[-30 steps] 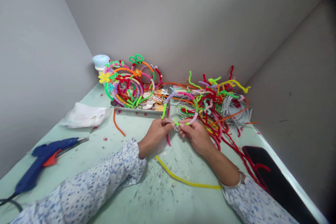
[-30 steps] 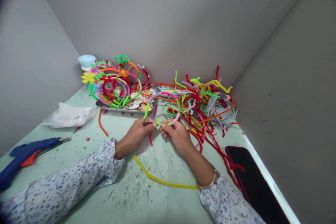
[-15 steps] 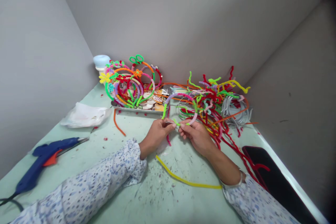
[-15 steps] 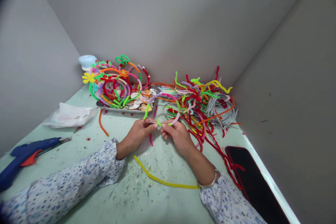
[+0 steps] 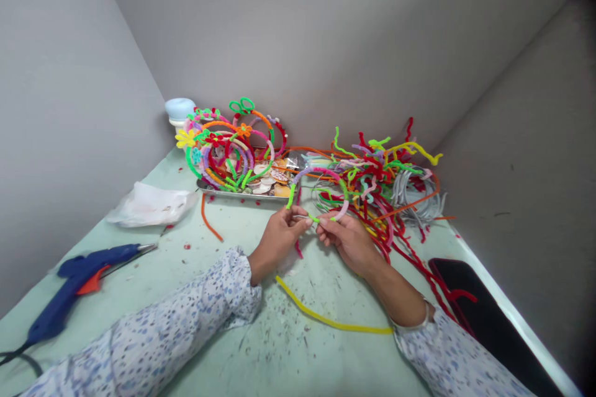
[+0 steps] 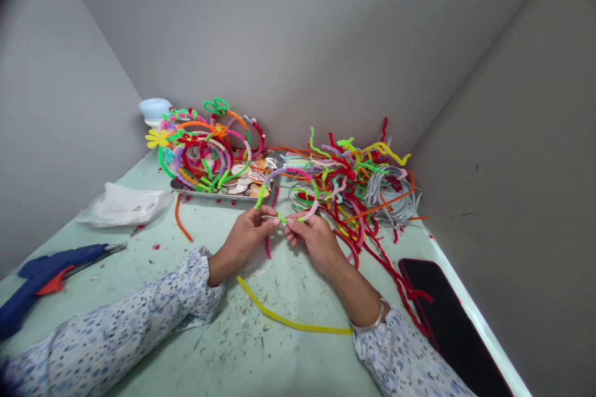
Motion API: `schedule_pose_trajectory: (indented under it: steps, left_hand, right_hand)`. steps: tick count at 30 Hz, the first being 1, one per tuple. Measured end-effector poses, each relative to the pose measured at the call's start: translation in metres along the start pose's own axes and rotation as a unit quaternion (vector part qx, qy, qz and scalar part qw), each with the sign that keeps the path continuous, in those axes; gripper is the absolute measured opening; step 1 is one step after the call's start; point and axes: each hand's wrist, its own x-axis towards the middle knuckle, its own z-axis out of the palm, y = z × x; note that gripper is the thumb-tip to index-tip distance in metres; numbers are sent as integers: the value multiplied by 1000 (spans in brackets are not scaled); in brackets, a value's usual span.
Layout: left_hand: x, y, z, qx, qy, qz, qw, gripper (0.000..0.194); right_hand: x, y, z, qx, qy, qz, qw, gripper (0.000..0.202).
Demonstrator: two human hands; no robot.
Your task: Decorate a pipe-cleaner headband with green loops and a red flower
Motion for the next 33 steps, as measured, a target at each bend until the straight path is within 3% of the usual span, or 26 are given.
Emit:
schedule_pose_trajectory:
  steps: [3, 8, 13, 17, 28, 33]
  left_hand:
    - [1, 4, 1, -25, 7, 10, 1000, 30]
    - [3, 1, -2, 20, -4, 21, 1000, 23]
    - [0, 1, -6, 155, 36, 125, 979, 15]
    - [-2, 7, -7, 214, 31, 167, 962, 13]
    - [-7, 11, -5, 261, 14, 189, 947, 15]
    - [-5, 9, -4, 281, 9, 166, 945, 17]
  right_hand:
    - [1, -1, 1, 14, 6, 8, 1000, 22]
    - [0, -3, 1, 29, 9, 19, 999, 22]
    - [0, -3, 1, 34, 3, 22, 999, 24]
    - [0, -3, 1, 32, -1, 22, 999, 23]
    - [-2, -3, -2, 11, -18, 11, 1000, 21]
    - [-1, 0, -2, -16, -21, -22, 999, 18]
